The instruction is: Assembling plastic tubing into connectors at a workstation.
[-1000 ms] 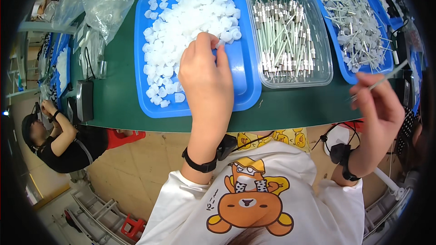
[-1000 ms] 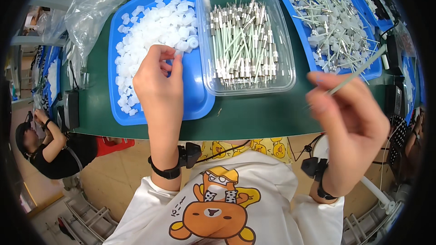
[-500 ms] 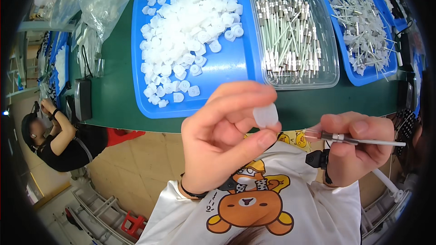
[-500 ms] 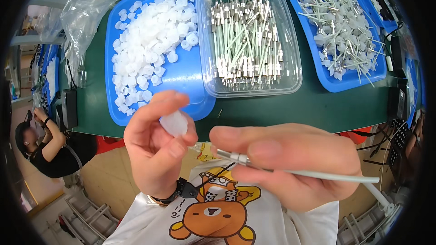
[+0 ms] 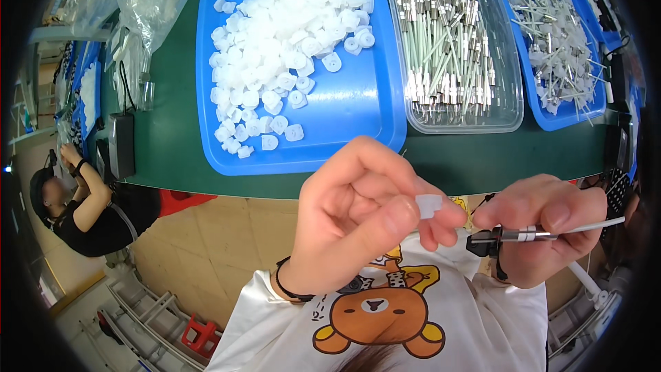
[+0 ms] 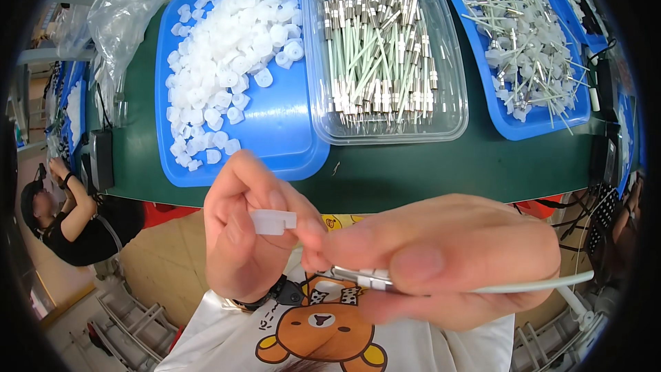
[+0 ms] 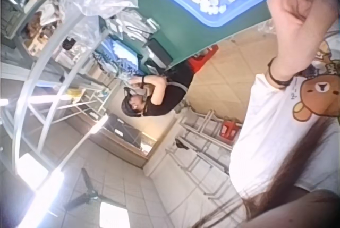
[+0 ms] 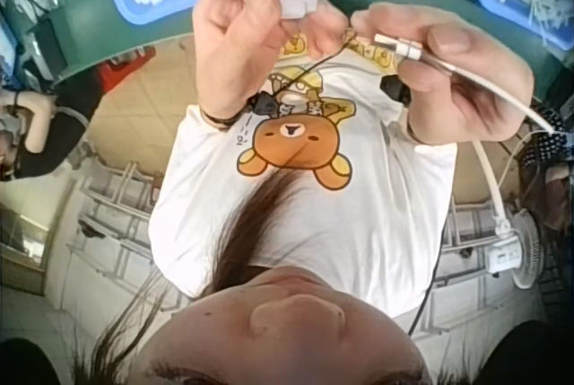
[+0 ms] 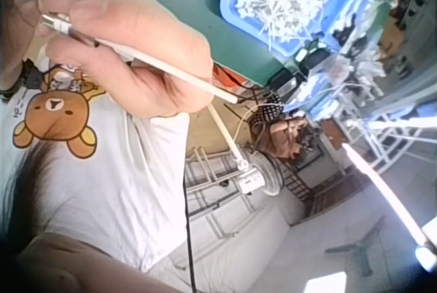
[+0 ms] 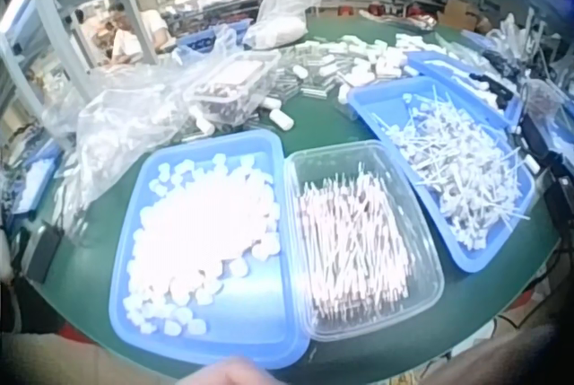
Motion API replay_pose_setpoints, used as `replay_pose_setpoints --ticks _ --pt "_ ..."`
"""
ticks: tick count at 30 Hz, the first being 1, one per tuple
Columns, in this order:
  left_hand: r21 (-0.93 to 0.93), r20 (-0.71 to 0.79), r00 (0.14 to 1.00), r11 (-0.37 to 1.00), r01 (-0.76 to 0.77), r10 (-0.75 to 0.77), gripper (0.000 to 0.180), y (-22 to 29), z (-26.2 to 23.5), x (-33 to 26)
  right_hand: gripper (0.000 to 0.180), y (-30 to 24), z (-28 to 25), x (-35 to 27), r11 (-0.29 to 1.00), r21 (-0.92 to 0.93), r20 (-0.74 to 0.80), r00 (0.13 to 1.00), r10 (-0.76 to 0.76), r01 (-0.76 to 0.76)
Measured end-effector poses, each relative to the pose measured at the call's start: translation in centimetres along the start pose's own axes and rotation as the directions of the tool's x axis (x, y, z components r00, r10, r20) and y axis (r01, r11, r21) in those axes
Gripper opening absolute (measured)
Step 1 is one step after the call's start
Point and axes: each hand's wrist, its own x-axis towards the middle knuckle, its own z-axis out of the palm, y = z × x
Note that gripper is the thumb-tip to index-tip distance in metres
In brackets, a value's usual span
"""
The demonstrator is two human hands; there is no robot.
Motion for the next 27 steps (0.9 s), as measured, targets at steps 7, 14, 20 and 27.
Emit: replay_pose_setpoints --ticks 7,14,20,27 --pt "0.053 -0.026 0.996 0.995 0.085 -0.084 0.034 -0.4 0.6 0.3 0.024 0.0 -0.6 0.4 0.993 -0.081 0.125 0.989 -0.075 0.085" --pt "0.002 -0.075 0.985 0.988 0.153 -0.153 0.042 -0.2 1.6 0.1 0.032 -0.9 -2.3 1.0 0.949 -0.232 0.360 0.925 -0.120 0.213" --pt "-0.012 -0.090 0.970 0.974 0.227 -0.227 0.045 0.1 1.5 -0.4 0.034 -0.5 -2.2 0.7 0.966 -0.166 0.347 0.929 -0.131 0.198" --pt "-0.038 -0.016 0.976 0.975 0.217 -0.218 0.046 -0.6 1.5 -0.3 0.038 -1.0 -2.8 1.4 0.943 -0.197 0.490 0.860 -0.142 0.268"
